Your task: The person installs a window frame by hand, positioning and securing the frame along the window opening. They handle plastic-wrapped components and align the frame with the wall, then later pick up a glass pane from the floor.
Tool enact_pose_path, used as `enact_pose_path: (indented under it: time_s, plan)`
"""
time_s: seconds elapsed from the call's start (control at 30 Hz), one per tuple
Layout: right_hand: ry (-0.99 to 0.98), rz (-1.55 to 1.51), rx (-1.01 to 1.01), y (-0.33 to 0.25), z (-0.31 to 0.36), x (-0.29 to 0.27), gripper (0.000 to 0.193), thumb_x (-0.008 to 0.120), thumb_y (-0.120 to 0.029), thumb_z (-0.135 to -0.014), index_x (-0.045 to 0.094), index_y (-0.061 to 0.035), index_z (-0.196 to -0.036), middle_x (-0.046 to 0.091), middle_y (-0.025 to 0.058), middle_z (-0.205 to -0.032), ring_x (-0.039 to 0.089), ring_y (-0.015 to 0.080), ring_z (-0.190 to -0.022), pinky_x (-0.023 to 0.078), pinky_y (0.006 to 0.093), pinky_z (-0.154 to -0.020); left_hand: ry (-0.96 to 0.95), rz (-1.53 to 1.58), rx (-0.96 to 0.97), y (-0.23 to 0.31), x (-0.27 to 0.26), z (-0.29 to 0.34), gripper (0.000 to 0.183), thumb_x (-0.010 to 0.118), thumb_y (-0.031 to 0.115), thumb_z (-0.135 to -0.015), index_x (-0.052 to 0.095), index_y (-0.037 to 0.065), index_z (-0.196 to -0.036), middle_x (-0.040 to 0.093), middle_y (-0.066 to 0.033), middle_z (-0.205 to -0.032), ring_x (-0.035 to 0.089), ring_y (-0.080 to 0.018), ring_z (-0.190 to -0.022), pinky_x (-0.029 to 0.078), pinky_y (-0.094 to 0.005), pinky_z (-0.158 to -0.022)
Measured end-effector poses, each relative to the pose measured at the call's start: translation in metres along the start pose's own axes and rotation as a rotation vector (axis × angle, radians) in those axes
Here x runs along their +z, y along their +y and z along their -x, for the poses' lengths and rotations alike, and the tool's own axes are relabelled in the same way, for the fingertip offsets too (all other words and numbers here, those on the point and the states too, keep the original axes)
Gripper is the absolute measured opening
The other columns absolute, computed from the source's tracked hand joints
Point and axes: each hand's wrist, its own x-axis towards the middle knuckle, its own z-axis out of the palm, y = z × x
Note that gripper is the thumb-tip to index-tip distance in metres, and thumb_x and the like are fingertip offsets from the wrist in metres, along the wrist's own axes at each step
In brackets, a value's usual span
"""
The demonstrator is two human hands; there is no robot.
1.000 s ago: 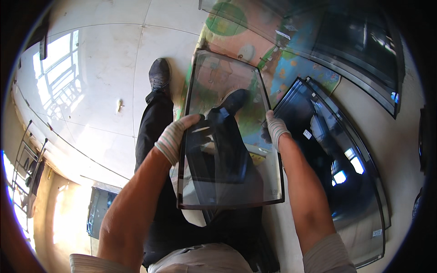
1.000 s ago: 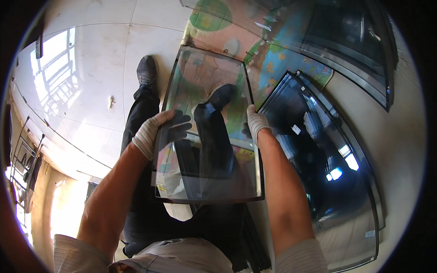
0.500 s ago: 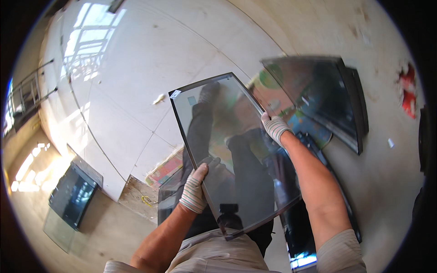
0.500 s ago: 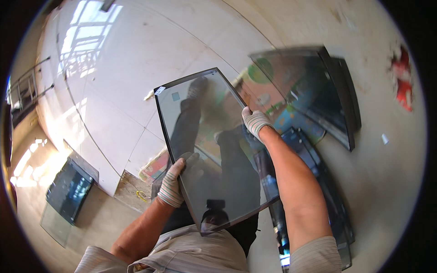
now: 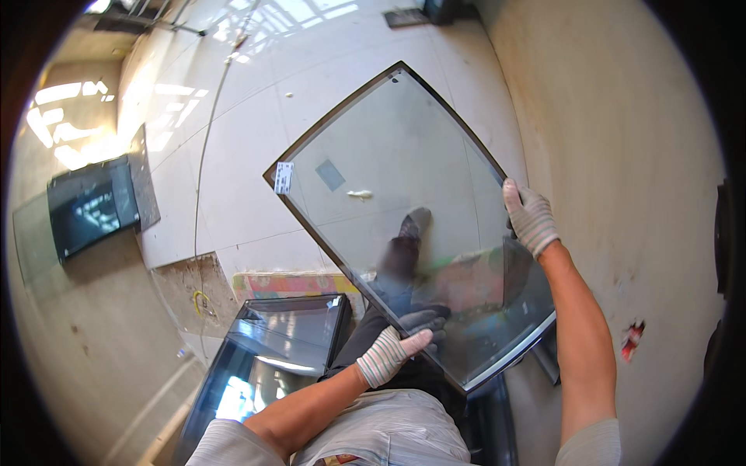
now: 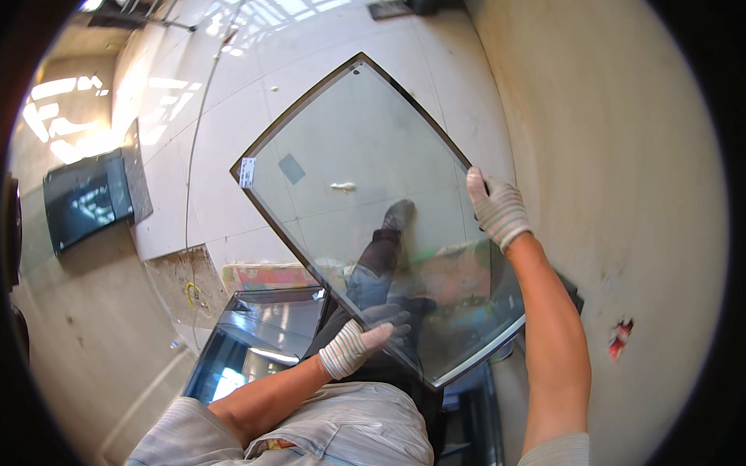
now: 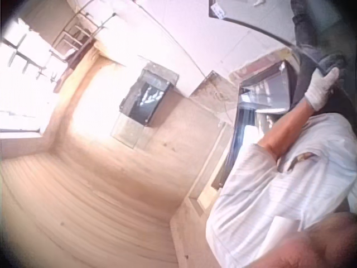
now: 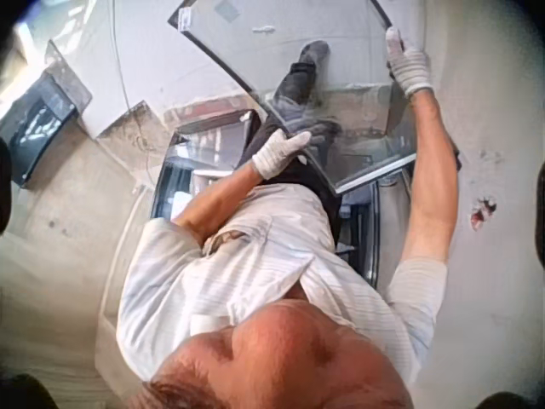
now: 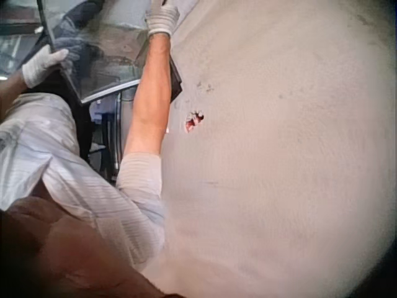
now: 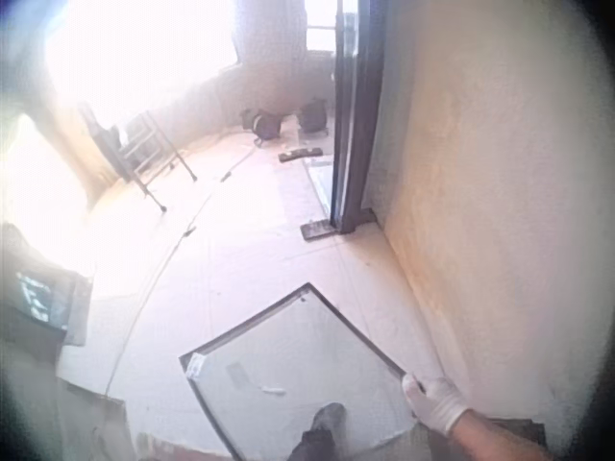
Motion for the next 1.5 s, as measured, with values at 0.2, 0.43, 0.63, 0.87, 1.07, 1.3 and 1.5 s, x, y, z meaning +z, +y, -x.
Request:
enact_pose_path:
  time_s: [0.2, 0.43, 0.63, 0.87, 1.07, 1.3, 1.5]
  plan:
    - [-0.042, -0.084, -0.203, -0.131, 0.001, -0.04, 0.055, 0.052, -0.056, -0.1, 0.062, -0.0043, -0.084, 0.048, 0.0007, -0.056, 0.051, 0.0093, -0.048, 0.045, 0.0292, -0.047, -0.107, -0.257, 0.112, 0.037, -0.004, 0.025, 0.064, 0.07, 0.028, -0.095, 0.046, 0.001, -0.148, 0.055, -0.012, -0.144, 0.055, -0.0211, -0.127, 0.042, -0.0343, -0.11]
    - [-0.138, -0.056, -0.364, -0.255, 0.016, -0.075, 0.052, 0.054, -0.051, -0.102, 0.052, -0.0086, -0.073, 0.044, -0.0038, -0.059, 0.046, 0.0064, -0.05, 0.04, 0.0257, -0.047, -0.202, -0.387, 0.242, 0.11, 0.031, 0.071, 0.068, 0.072, 0.033, -0.092, 0.047, 0.008, -0.15, 0.062, -0.0103, -0.131, 0.055, -0.0173, -0.121, 0.044, -0.0327, -0.106]
    - [-0.232, 0.103, -0.386, -0.304, -0.004, -0.092, 0.056, 0.05, -0.053, -0.102, 0.052, -0.0089, -0.069, 0.046, -0.0015, -0.052, 0.046, 0.008, -0.042, 0.04, 0.0271, -0.042, -0.307, -0.375, 0.382, 0.126, 0.073, 0.079, 0.073, 0.069, 0.045, -0.094, 0.044, 0.007, -0.151, 0.063, -0.0176, -0.134, 0.058, -0.0231, -0.125, 0.044, -0.0347, -0.109]
    - [-0.421, 0.271, -0.333, -0.329, -0.046, -0.083, 0.063, 0.046, -0.063, -0.1, 0.052, -0.0097, -0.067, 0.049, 0.0006, -0.05, 0.044, 0.0097, -0.037, 0.037, 0.0277, -0.037, -0.28, -0.615, 0.319, 0.179, 0.118, 0.094, 0.07, 0.065, 0.047, -0.096, 0.05, -0.002, -0.144, 0.062, -0.0218, -0.134, 0.059, -0.0291, -0.125, 0.046, -0.0365, -0.107]
    - [-0.598, 0.308, -0.288, -0.327, -0.075, -0.066, 0.063, 0.045, -0.065, -0.1, 0.054, -0.0099, -0.069, 0.048, 0.0001, -0.05, 0.043, 0.0098, -0.037, 0.036, 0.0275, -0.036, -0.223, -0.51, 0.331, 0.181, 0.14, 0.092, 0.073, 0.062, 0.055, -0.095, 0.054, -0.002, -0.14, 0.064, -0.0235, -0.13, 0.062, -0.0313, -0.12, 0.048, -0.0373, -0.105]
    - [-0.658, 0.359, -0.293, -0.323, -0.094, -0.046, 0.062, 0.046, -0.064, -0.1, 0.055, -0.0099, -0.07, 0.049, 0.0004, -0.051, 0.044, 0.0101, -0.038, 0.037, 0.0278, -0.037, -0.143, -0.573, 0.334, 0.186, 0.149, 0.079, 0.076, 0.06, 0.06, -0.093, 0.056, -0.001, -0.139, 0.064, -0.0242, -0.131, 0.063, -0.0332, -0.121, 0.049, -0.0376, -0.104]
    - [-0.69, 0.417, -0.265, -0.318, -0.105, -0.037, 0.06, 0.045, -0.062, -0.1, 0.054, -0.0107, -0.071, 0.05, 0.0006, -0.052, 0.046, 0.0107, -0.038, 0.037, 0.0283, -0.036, -0.119, -0.471, 0.296, 0.182, 0.153, 0.071, 0.075, 0.063, 0.059, -0.092, 0.057, 0.0, -0.139, 0.065, -0.0225, -0.131, 0.062, -0.0321, -0.122, 0.048, -0.0371, -0.106]
